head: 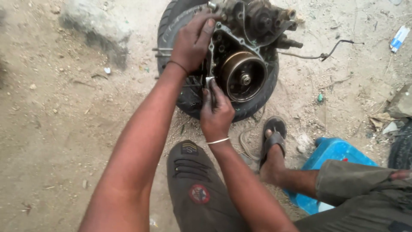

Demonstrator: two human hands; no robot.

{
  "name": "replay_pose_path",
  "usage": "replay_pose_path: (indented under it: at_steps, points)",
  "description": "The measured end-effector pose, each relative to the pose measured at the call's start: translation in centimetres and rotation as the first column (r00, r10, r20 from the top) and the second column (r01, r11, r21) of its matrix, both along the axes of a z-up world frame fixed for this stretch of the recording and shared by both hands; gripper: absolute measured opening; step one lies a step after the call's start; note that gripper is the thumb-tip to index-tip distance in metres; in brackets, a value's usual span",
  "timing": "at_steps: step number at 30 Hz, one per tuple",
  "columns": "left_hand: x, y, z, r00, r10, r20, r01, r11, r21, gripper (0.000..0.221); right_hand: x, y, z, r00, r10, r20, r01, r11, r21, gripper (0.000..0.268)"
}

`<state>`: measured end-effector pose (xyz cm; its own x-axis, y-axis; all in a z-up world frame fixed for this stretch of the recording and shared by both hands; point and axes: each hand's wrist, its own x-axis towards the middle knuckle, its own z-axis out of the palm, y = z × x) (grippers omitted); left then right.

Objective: The person sits on the ground beside a scooter wheel with the engine case exposed and uses a screwdriver-like tool to pry and scrape around the clutch bell and engine cover area, working at different points around the assembly and repositioning the tool repeatedly.

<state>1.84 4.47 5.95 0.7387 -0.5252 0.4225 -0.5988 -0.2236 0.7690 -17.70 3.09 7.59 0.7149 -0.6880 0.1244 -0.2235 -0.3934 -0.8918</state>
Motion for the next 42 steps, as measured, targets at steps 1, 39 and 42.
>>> replay_pose_path:
  at_steps: [1, 39, 42]
  points:
    - [-0.2, 0.0, 0.5, 0.998, 0.011, -0.062, -0.009, 0.999, 0.035, 0.044, -0.2, -0.1, 0.1, 1.0, 0.019, 0.013, -0.018, 0.999, -0.041, 0.032]
    - [0.9, 0.6, -2.9, 0.996, -0.032, 0.081, 0.042, 0.991, -0.127, 0.041, -5.8, -5.9, 2.3, 0.712, 0.203, -0.673, -0.516, 0.801, -0.304, 0.035]
    - [0.9, 0.6, -2.8, 0.999, -0.018, -0.031, 0.017, 0.999, -0.043, 0.041, -5.8, -6.9, 2.4, 0.586, 0.17, -0.792, -0.587, 0.763, -0.27, 0.035]
